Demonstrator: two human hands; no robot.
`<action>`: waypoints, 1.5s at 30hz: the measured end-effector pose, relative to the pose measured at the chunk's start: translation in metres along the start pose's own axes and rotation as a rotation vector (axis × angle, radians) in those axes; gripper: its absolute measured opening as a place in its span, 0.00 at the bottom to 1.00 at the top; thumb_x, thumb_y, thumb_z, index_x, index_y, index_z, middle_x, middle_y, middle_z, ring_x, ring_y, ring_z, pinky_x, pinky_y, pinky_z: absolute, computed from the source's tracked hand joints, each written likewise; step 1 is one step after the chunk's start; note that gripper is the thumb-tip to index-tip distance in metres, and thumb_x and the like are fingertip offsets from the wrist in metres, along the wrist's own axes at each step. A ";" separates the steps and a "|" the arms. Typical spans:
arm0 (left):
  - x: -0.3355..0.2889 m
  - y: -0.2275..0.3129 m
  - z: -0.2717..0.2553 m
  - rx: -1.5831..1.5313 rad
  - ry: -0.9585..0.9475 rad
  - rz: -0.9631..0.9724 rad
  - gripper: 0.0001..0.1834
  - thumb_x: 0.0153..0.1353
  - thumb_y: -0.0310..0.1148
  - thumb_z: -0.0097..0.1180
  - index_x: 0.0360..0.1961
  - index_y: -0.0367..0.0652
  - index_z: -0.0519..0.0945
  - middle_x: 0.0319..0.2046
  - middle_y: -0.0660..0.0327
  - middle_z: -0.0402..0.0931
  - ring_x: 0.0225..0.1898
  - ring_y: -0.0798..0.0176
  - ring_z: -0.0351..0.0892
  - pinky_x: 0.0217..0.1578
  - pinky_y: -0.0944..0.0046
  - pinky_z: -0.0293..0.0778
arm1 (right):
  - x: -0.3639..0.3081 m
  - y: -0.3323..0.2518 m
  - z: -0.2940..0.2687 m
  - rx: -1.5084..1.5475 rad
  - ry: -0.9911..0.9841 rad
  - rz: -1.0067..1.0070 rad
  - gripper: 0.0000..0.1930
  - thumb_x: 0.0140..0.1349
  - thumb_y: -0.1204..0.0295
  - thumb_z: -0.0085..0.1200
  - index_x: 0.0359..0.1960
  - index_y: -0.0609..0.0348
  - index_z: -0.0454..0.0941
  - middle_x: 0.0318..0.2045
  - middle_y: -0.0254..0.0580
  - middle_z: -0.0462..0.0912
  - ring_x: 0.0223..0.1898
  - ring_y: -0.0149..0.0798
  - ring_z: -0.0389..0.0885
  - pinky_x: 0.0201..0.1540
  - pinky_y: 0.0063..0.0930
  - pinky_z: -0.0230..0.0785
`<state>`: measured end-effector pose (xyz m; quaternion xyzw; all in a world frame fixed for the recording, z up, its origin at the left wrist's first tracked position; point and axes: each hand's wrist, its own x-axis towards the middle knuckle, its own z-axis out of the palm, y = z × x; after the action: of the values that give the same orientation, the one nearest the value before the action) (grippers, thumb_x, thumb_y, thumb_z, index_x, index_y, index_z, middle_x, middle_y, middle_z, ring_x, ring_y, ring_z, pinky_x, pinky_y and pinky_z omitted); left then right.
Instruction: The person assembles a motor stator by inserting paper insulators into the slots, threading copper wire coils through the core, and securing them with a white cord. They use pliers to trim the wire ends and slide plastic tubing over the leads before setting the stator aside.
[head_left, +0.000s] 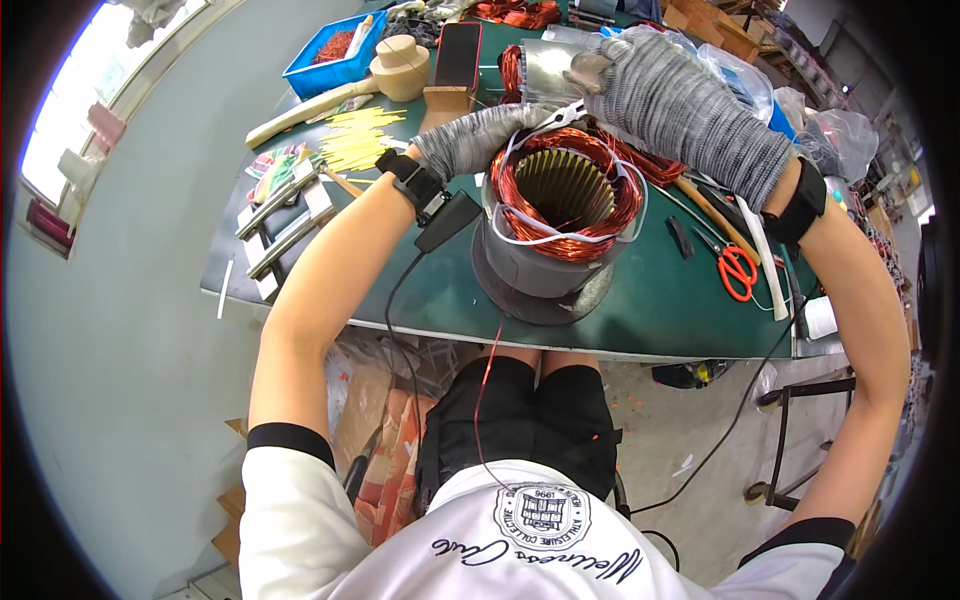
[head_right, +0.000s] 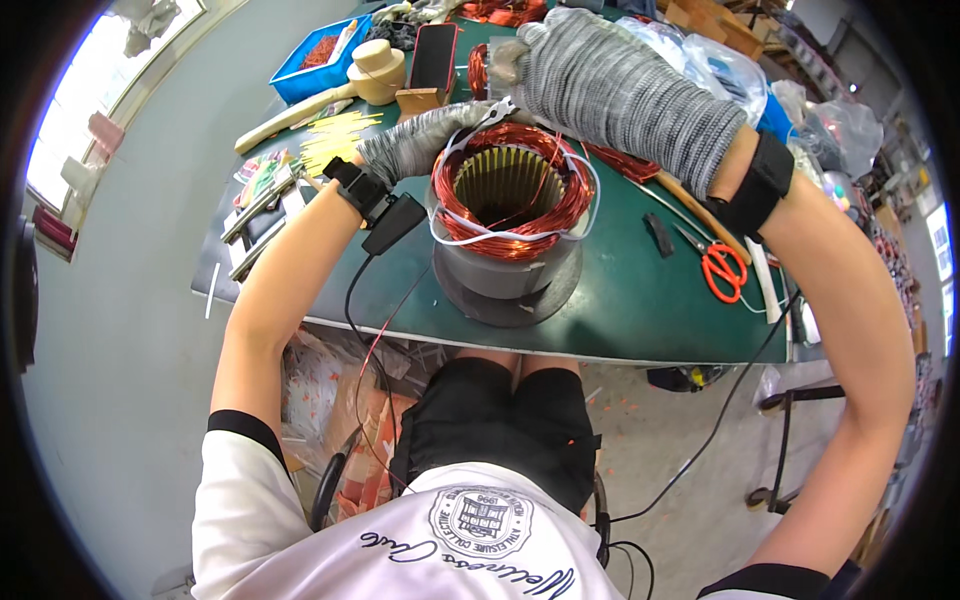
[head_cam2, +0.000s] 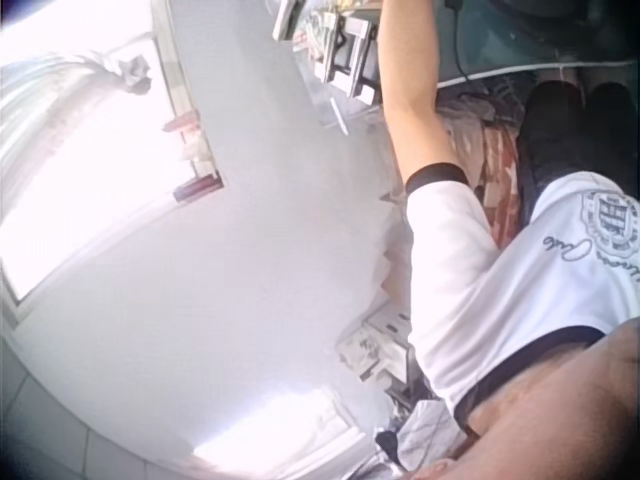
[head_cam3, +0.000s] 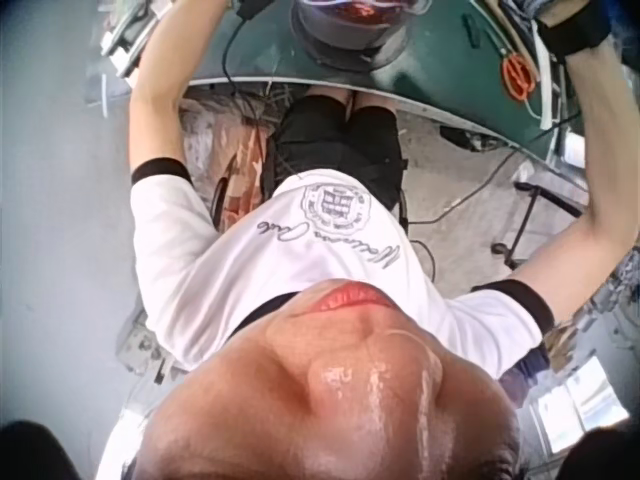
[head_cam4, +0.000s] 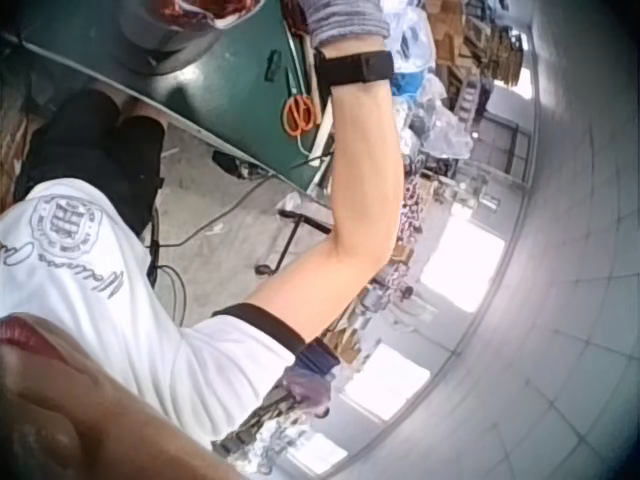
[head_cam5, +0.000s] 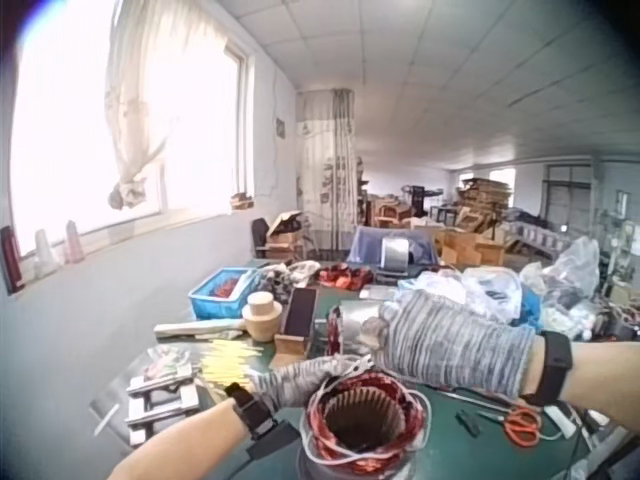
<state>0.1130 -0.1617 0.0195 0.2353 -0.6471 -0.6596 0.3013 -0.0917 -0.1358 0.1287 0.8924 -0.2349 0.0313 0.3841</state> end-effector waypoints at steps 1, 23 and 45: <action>0.000 0.000 -0.001 0.041 0.013 0.012 0.23 0.61 0.40 0.46 0.54 0.39 0.67 0.52 0.61 0.68 0.51 0.71 0.67 0.55 0.70 0.61 | 0.004 0.000 0.001 0.105 0.000 0.027 0.10 0.55 0.63 0.50 0.33 0.55 0.72 0.27 0.45 0.74 0.31 0.46 0.74 0.35 0.38 0.67; -0.002 -0.005 -0.013 0.463 -0.034 0.370 0.17 0.64 0.40 0.42 0.46 0.39 0.73 0.41 0.67 0.72 0.43 0.75 0.68 0.49 0.71 0.65 | 0.034 -0.005 -0.013 -0.332 -0.088 -0.222 0.06 0.53 0.67 0.49 0.25 0.54 0.74 0.14 0.38 0.71 0.17 0.37 0.75 0.20 0.30 0.68; -0.015 -0.018 -0.001 0.030 0.102 0.086 0.24 0.65 0.41 0.41 0.56 0.34 0.63 0.53 0.58 0.65 0.54 0.66 0.64 0.57 0.68 0.58 | 0.010 -0.001 0.016 0.807 -0.011 0.019 0.10 0.58 0.64 0.49 0.34 0.55 0.77 0.29 0.43 0.77 0.31 0.37 0.76 0.37 0.30 0.69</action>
<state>0.1229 -0.1520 0.0004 0.2451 -0.6503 -0.6233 0.3586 -0.0849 -0.1500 0.1195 0.9694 -0.2142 0.1200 0.0011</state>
